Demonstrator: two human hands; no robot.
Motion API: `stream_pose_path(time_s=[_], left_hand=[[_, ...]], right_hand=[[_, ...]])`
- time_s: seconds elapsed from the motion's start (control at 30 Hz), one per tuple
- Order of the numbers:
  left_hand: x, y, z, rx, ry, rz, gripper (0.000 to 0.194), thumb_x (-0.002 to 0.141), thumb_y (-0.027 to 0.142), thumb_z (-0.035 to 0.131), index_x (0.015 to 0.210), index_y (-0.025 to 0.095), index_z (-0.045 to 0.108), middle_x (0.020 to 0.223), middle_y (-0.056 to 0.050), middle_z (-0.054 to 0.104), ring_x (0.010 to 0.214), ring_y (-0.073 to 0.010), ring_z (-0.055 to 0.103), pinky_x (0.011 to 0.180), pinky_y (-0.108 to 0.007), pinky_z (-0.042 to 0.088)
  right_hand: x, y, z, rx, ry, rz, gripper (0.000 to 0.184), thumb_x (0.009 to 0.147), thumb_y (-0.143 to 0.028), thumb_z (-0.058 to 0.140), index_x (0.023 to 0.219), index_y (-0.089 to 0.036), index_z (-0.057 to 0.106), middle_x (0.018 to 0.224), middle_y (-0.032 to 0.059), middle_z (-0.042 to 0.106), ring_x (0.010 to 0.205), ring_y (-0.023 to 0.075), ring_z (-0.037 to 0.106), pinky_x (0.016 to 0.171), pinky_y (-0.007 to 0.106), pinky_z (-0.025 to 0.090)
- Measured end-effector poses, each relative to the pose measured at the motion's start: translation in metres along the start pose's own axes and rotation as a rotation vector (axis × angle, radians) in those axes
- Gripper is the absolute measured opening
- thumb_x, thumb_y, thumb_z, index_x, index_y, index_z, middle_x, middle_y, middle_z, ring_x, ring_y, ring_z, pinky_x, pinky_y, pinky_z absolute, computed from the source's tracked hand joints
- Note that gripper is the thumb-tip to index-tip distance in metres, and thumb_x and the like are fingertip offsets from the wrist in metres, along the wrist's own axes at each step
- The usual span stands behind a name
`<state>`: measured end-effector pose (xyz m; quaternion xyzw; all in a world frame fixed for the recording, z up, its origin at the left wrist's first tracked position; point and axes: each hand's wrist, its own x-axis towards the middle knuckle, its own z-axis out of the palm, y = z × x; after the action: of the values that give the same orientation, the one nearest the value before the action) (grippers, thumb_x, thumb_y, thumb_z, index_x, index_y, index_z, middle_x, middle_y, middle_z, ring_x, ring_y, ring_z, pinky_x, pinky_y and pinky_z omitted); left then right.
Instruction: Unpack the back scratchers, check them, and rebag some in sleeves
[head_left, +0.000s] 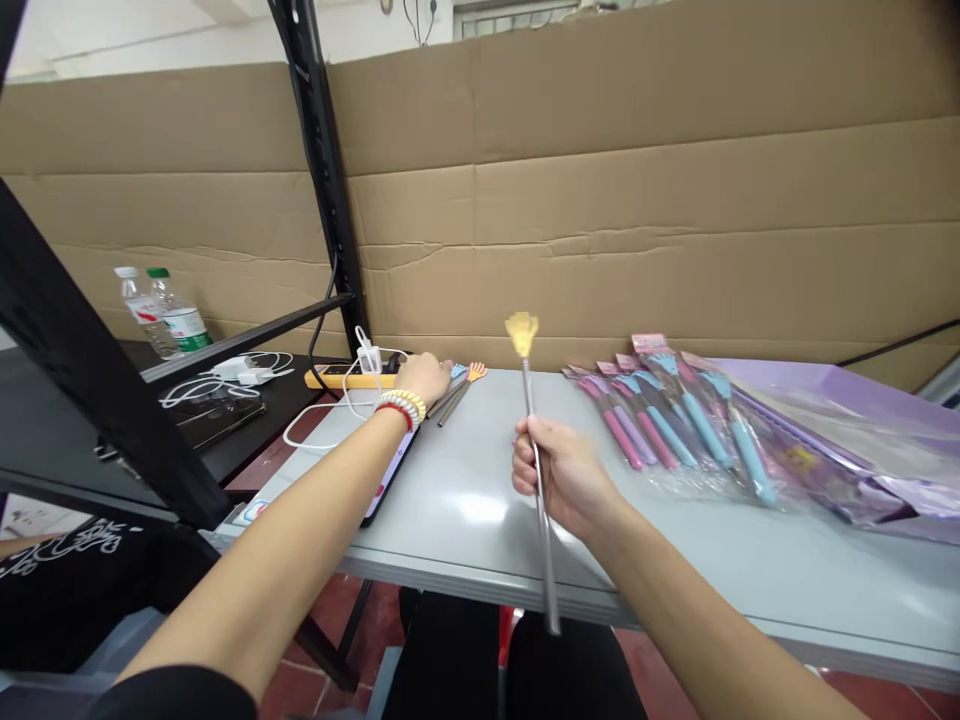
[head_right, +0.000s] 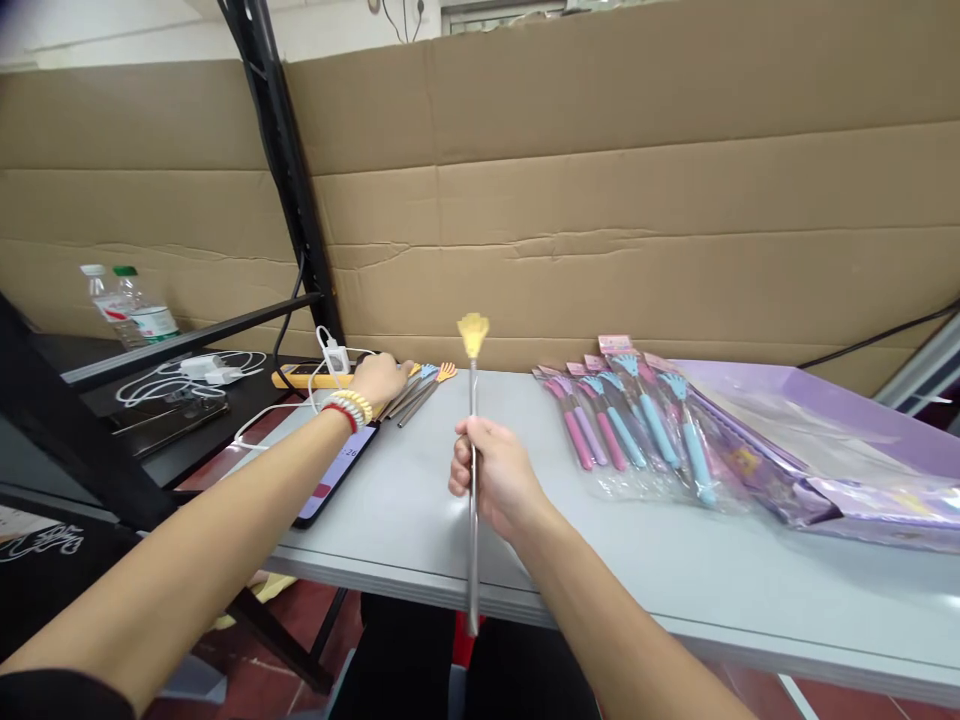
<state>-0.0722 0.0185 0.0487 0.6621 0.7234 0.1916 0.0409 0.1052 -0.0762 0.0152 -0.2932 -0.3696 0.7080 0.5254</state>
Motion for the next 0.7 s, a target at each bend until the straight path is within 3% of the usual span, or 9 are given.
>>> stream_pose_path(time_s=[0.03, 0.13, 0.17, 0.27, 0.33, 0.47, 0.57, 0.63, 0.7], left_hand=[[-0.012, 0.009, -0.002, -0.127, -0.080, 0.059, 0.055, 0.090, 0.048, 0.030, 0.093, 0.006, 0.065, 0.100, -0.021, 0.066, 0.095, -0.0265, 0.061, 0.078, -0.031, 0.045], [-0.064, 0.035, -0.003, -0.540, -0.613, 0.320, 0.061, 0.089, 0.059, 0.023, 0.091, 0.012, 0.062, 0.088, -0.010, 0.067, 0.074, -0.0172, 0.061, 0.065, -0.027, 0.045], [-0.083, 0.041, -0.001, -0.555, -0.683, 0.388, 0.060, 0.088, 0.060, 0.024, 0.088, 0.013, 0.060, 0.079, -0.007, 0.065, 0.068, -0.0155, 0.058, 0.062, -0.026, 0.044], [-0.131, 0.040, 0.007, -0.523, -0.472, 0.418, 0.050, 0.092, 0.054, 0.022, 0.079, 0.016, 0.053, 0.067, 0.000, 0.054, 0.060, -0.0124, 0.047, 0.057, -0.025, 0.036], [-0.152, 0.030, 0.011, -0.436, -0.380, 0.445, 0.044, 0.093, 0.049, 0.022, 0.076, 0.019, 0.049, 0.066, 0.002, 0.050, 0.061, -0.0126, 0.045, 0.057, -0.026, 0.033], [-0.172, 0.014, 0.008, -0.284, -0.329, 0.413, 0.036, 0.094, 0.045, 0.025, 0.083, 0.022, 0.050, 0.063, 0.002, 0.050, 0.062, -0.0154, 0.048, 0.059, -0.027, 0.031], [-0.182, 0.022, -0.002, -0.208, -0.256, 0.348, 0.036, 0.095, 0.043, 0.023, 0.090, 0.022, 0.051, 0.062, 0.000, 0.052, 0.063, -0.0183, 0.052, 0.059, -0.028, 0.031], [-0.188, 0.033, -0.010, -0.144, -0.211, 0.345, 0.038, 0.096, 0.040, 0.020, 0.086, 0.021, 0.052, 0.062, -0.002, 0.054, 0.063, -0.0198, 0.053, 0.058, -0.029, 0.031], [-0.188, 0.042, -0.018, -0.086, -0.182, 0.355, 0.041, 0.096, 0.039, 0.019, 0.085, 0.020, 0.054, 0.063, -0.004, 0.056, 0.062, -0.0207, 0.055, 0.058, -0.030, 0.032]], right_hand=[[0.000, 0.002, -0.001, 0.038, 0.036, -0.099, 0.023, 0.076, -0.035, 0.065, 0.074, -0.019, 0.048, 0.051, -0.0055, 0.046, 0.042, 0.0092, 0.044, 0.042, 0.022, 0.039], [0.003, -0.001, -0.001, 0.120, 0.139, -0.328, 0.026, 0.076, -0.036, 0.066, 0.072, -0.020, 0.047, 0.053, -0.0045, 0.049, 0.055, 0.0124, 0.055, 0.058, 0.027, 0.048], [0.003, -0.005, -0.001, 0.121, 0.156, -0.347, 0.024, 0.076, -0.034, 0.067, 0.073, -0.020, 0.048, 0.056, -0.0034, 0.053, 0.059, 0.0133, 0.058, 0.061, 0.028, 0.049], [0.001, -0.038, -0.011, 0.137, 0.184, -0.374, 0.018, 0.074, -0.026, 0.067, 0.077, -0.019, 0.051, 0.068, -0.0001, 0.061, 0.067, 0.0147, 0.062, 0.062, 0.028, 0.050], [-0.003, -0.071, -0.027, 0.186, 0.211, -0.432, 0.014, 0.077, -0.026, 0.063, 0.075, -0.020, 0.051, 0.063, -0.0020, 0.058, 0.055, 0.0111, 0.056, 0.051, 0.024, 0.046], [-0.007, -0.124, -0.057, 0.251, 0.225, -0.545, 0.032, 0.091, -0.036, 0.043, 0.064, -0.019, 0.047, 0.043, -0.0075, 0.031, 0.032, 0.0047, 0.022, 0.032, 0.018, 0.019], [-0.007, -0.114, -0.048, 0.233, 0.213, -0.633, 0.043, 0.090, -0.041, 0.045, 0.054, -0.019, 0.034, 0.043, -0.0064, 0.030, 0.032, 0.0057, 0.026, 0.034, 0.020, 0.026], [-0.007, -0.086, -0.030, 0.175, 0.174, -0.636, 0.044, 0.085, -0.041, 0.051, 0.054, -0.019, 0.030, 0.045, -0.0050, 0.037, 0.040, 0.0091, 0.043, 0.044, 0.024, 0.039], [-0.008, -0.059, -0.013, 0.137, 0.132, -0.559, 0.036, 0.082, -0.044, 0.054, 0.059, -0.020, 0.039, 0.055, -0.0019, 0.050, 0.060, 0.0155, 0.060, 0.057, 0.030, 0.048]])
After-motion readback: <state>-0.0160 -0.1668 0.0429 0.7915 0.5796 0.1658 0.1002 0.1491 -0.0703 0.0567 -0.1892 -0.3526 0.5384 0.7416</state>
